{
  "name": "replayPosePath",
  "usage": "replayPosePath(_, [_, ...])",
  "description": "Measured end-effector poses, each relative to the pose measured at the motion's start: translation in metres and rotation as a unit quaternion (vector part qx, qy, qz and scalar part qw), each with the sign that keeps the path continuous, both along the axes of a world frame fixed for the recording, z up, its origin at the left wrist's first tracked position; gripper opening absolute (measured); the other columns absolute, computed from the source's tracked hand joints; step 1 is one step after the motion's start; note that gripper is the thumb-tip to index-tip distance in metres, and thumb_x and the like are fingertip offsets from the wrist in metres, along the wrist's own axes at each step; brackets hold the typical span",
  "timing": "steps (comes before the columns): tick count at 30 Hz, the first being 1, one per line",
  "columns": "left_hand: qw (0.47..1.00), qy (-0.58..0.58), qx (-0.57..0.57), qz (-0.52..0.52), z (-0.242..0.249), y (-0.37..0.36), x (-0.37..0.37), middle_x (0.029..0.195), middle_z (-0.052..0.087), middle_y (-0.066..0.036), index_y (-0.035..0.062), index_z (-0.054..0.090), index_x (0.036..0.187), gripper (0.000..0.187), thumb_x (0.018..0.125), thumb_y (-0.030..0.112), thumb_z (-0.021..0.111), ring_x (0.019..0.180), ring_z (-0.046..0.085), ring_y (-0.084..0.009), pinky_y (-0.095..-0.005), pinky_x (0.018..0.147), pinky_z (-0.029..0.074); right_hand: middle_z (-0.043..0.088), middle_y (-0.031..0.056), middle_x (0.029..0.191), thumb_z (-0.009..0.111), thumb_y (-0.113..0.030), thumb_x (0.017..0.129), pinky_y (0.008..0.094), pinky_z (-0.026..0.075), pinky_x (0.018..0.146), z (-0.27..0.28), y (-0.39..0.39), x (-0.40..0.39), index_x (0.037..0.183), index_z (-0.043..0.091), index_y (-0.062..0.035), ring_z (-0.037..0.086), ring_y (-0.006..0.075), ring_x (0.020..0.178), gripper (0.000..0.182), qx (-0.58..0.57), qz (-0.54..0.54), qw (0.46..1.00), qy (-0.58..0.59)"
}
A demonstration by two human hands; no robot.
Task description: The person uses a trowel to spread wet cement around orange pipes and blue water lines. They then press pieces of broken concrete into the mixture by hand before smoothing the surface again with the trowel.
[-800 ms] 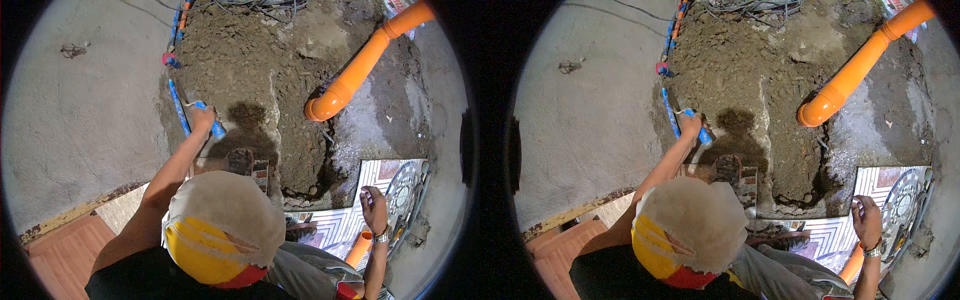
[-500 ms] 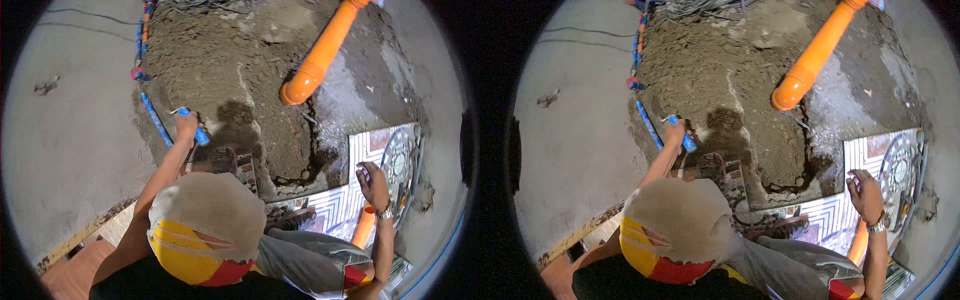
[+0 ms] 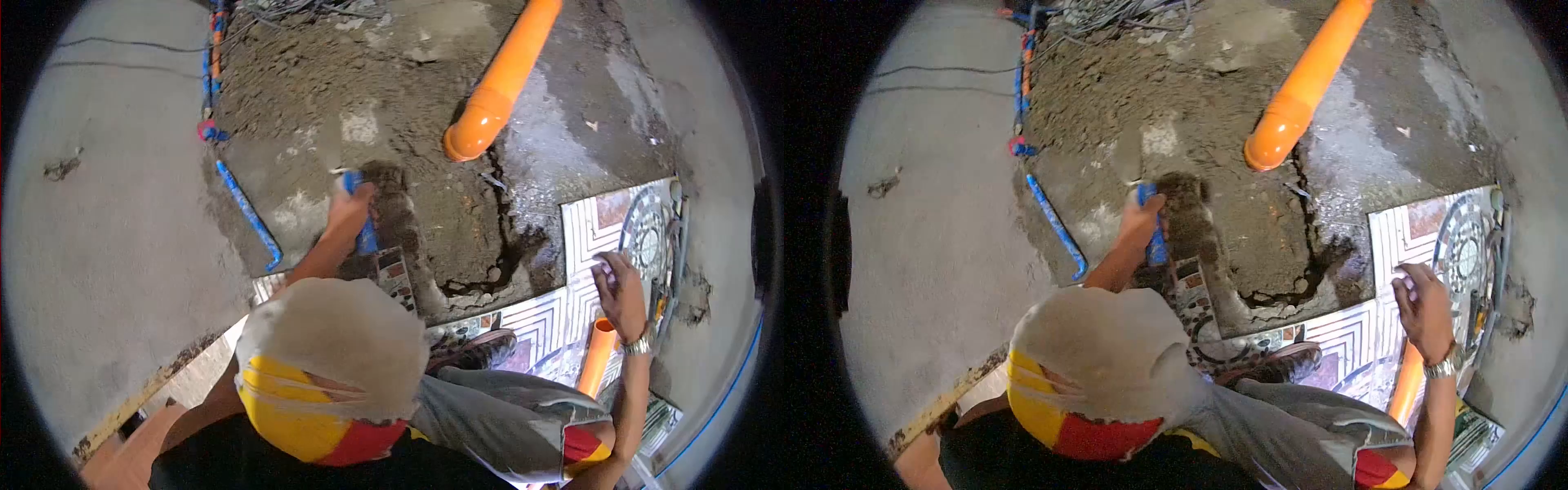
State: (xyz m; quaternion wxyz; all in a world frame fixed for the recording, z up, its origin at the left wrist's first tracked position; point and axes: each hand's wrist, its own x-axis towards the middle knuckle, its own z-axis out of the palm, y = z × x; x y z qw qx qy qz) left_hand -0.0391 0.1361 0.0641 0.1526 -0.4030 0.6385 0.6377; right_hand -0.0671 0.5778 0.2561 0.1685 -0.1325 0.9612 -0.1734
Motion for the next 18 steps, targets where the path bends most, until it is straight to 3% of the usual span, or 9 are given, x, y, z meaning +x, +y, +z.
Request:
replayPosePath(2, [0.983, 0.043, -0.148, 0.101, -0.004, -0.026, 0.032, 0.081, 0.059, -0.01, -0.0006, 0.047, 0.107, 0.027, 0.096, 0.021, 0.059, 0.057, 0.061, -0.0215, -0.0393, 0.048, 0.049, 0.064, 0.0179, 0.088, 0.061, -0.016, 0.095, 0.0383, 0.048, 0.063, -0.009, 0.014, 0.004, 0.108, 0.065, -0.0007, 0.059, 0.0285, 0.064, 0.02, -0.003, -0.021, 1.0, -0.019])
replayPosePath(5, [0.98, 0.025, -0.11, 0.165, -0.035, -0.081, 0.065, 0.076, 0.053, -0.008, 0.0065, 0.05, 0.103, 0.015, 0.097, 0.019, 0.057, 0.058, 0.06, -0.0214, -0.0375, 0.049, 0.052, 0.065, 0.0179, 0.089, 0.062, -0.016, 0.095, 0.0386, 0.048, 0.06, -0.024, 0.027, 0.008, 0.109, 0.065, -0.0007, 0.06, 0.0281, 0.063, 0.021, 0.007, -0.009, 1.0, -0.018])
replayPosePath(8, [0.963, 0.02, -0.078, 0.258, -0.047, -0.05, 0.055, 0.082, 0.055, -0.01, 0.0079, 0.05, 0.105, 0.014, 0.098, 0.018, 0.056, 0.063, 0.062, -0.0236, -0.0411, 0.053, 0.054, 0.065, 0.0172, 0.088, 0.063, -0.014, 0.093, 0.0401, 0.05, 0.063, -0.026, 0.011, 0.003, 0.108, 0.065, -0.0012, 0.062, 0.0301, 0.065, 0.02, -0.019, 0.044, 0.999, -0.014])
replayPosePath(10, [0.983, -0.001, -0.027, 0.183, -0.102, -0.027, 0.062, 0.094, 0.058, -0.015, -0.0012, 0.046, 0.113, 0.033, 0.1, 0.027, 0.056, 0.086, 0.065, -0.0261, -0.0409, 0.076, 0.052, 0.065, 0.0171, 0.088, 0.063, -0.014, 0.093, 0.0403, 0.05, 0.064, -0.026, 0.001, -0.002, 0.108, 0.065, -0.0012, 0.062, 0.0309, 0.066, 0.02, -0.029, 0.057, 0.998, -0.01])
replayPosePath(12, [0.995, 0.004, 0.027, 0.098, -0.084, 0.032, 0.054, 0.095, 0.056, -0.014, -0.0026, 0.045, 0.117, 0.042, 0.1, 0.034, 0.055, 0.093, 0.062, -0.0276, -0.0439, 0.081, 0.05, 0.065, 0.0172, 0.088, 0.064, -0.014, 0.093, 0.0409, 0.05, 0.065, -0.016, -0.013, -0.005, 0.108, 0.065, -0.0017, 0.062, 0.0328, 0.066, 0.019, -0.014, 0.038, 0.998, -0.051])
replayPosePath(13, [0.995, 0.006, 0.03, 0.095, -0.089, 0.055, 0.05, 0.095, 0.056, -0.014, -0.0026, 0.045, 0.117, 0.042, 0.1, 0.034, 0.055, 0.093, 0.062, -0.0276, -0.0439, 0.081, 0.05, 0.064, 0.0174, 0.088, 0.063, -0.014, 0.094, 0.0414, 0.049, 0.064, -0.018, -0.014, -0.005, 0.107, 0.065, -0.0023, 0.062, 0.0327, 0.064, 0.018, -0.035, 0.038, 0.998, -0.044])
replayPosePath(14, [0.998, 0.019, -0.037, 0.048, -0.119, 0.072, 0.054, 0.097, 0.056, -0.012, 0.0027, 0.045, 0.116, 0.033, 0.1, 0.03, 0.056, 0.082, 0.062, -0.0257, -0.0437, 0.073, 0.053, 0.064, 0.0174, 0.088, 0.063, -0.014, 0.094, 0.0414, 0.049, 0.063, -0.016, -0.016, -0.007, 0.107, 0.065, -0.0024, 0.062, 0.0322, 0.064, 0.017, -0.029, 0.033, 0.998, -0.052])
replayPosePath(16, [0.995, 0.031, -0.098, -0.004, -0.105, 0.086, 0.053, 0.098, 0.056, -0.009, 0.0081, 0.045, 0.114, 0.025, 0.1, 0.025, 0.057, 0.071, 0.062, -0.0237, -0.0435, 0.064, 0.055, 0.065, 0.0174, 0.088, 0.063, -0.014, 0.095, 0.0407, 0.05, 0.062, -0.011, -0.023, -0.008, 0.106, 0.065, -0.0021, 0.063, 0.0315, 0.065, 0.017, -0.013, 0.016, 0.997, -0.071])
replayPosePath(18, [0.989, 0.023, 0.144, 0.037, -0.027, 0.09, 0.037, 0.102, 0.056, -0.007, 0.0108, 0.041, 0.118, 0.029, 0.102, 0.029, 0.057, 0.079, 0.062, -0.0214, -0.0425, 0.068, 0.055, 0.067, 0.0181, 0.093, 0.063, -0.014, 0.094, 0.0381, 0.053, 0.063, -0.014, -0.028, -0.004, 0.105, 0.065, -0.0009, 0.067, 0.0322, 0.07, 0.017, -0.032, 0.011, 0.998, -0.056])
